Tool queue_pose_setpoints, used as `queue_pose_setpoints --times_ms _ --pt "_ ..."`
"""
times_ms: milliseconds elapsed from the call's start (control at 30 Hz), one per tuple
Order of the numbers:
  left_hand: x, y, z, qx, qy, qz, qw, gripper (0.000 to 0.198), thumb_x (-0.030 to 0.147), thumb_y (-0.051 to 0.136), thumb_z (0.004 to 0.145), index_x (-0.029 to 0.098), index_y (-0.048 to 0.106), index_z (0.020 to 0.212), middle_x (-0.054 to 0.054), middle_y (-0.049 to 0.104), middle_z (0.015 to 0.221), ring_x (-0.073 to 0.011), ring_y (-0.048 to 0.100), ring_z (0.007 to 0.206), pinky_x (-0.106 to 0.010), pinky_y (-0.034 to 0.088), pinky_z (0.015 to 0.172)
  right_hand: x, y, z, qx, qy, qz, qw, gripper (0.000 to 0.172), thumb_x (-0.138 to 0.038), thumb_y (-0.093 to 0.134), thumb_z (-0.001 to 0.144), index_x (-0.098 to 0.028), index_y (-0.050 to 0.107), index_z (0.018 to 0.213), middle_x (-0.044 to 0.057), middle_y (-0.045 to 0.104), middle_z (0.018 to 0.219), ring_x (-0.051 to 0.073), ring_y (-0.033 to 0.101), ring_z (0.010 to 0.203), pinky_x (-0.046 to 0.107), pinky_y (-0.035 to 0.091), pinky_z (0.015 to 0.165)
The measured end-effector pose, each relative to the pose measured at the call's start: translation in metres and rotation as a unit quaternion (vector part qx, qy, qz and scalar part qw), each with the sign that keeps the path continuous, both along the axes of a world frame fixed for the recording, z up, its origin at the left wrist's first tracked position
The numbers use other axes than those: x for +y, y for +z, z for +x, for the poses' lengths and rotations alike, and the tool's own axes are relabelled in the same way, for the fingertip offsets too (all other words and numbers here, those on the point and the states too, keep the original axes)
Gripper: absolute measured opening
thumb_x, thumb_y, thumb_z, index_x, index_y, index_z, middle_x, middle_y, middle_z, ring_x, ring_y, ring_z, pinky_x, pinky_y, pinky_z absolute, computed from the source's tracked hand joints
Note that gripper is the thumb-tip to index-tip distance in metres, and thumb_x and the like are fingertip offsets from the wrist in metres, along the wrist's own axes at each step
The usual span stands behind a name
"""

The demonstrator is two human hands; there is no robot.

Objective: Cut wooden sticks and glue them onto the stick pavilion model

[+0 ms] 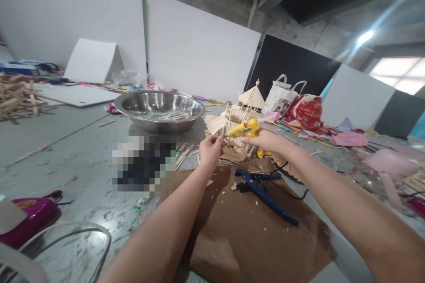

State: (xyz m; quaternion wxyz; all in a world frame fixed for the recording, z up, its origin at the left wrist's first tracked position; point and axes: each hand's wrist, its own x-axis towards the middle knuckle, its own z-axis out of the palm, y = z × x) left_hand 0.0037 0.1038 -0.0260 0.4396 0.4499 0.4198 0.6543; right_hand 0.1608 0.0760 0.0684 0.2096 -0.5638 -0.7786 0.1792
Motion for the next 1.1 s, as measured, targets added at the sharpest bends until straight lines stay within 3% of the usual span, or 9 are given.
queue_pose_setpoints --times_ms 233,600,1100 --pt "-0.002 0.004 0.001 0.009 -0.001 -0.001 1.0 0.025 0.038 0.054 0.06 0.015 0.047 0.054 0.003 0.048 0.04 -0.0068 0.042 0.028 -0.018 0.03 0.029 0.002 0.003 -0.003 -0.007 -0.037 -0.014 0.999 0.032 -0.051 0.051 0.065 -0.02 0.055 0.069 -0.005 0.041 0.038 0.006 0.038 0.03 0.02 0.031 0.033" --pt "-0.002 0.007 0.002 0.034 -0.004 -0.034 0.999 0.023 0.034 0.053 0.06 0.015 0.045 0.05 0.003 0.047 0.039 -0.0068 0.041 0.026 -0.017 0.028 0.028 0.004 0.004 -0.004 0.004 -0.105 0.038 0.994 0.033 -0.051 0.05 0.065 -0.018 0.049 0.06 -0.004 0.045 0.043 0.007 0.041 0.029 0.021 0.034 0.034" --pt "-0.004 0.019 0.001 -0.014 -0.04 -0.089 0.995 0.021 0.028 0.056 0.057 0.014 0.042 0.049 0.004 0.044 0.035 -0.005 0.036 0.024 -0.017 0.026 0.027 0.013 -0.008 0.002 0.038 -0.092 0.043 0.994 0.035 -0.051 0.05 0.066 -0.015 0.053 0.068 -0.001 0.052 0.05 0.006 0.041 0.029 0.02 0.034 0.032"
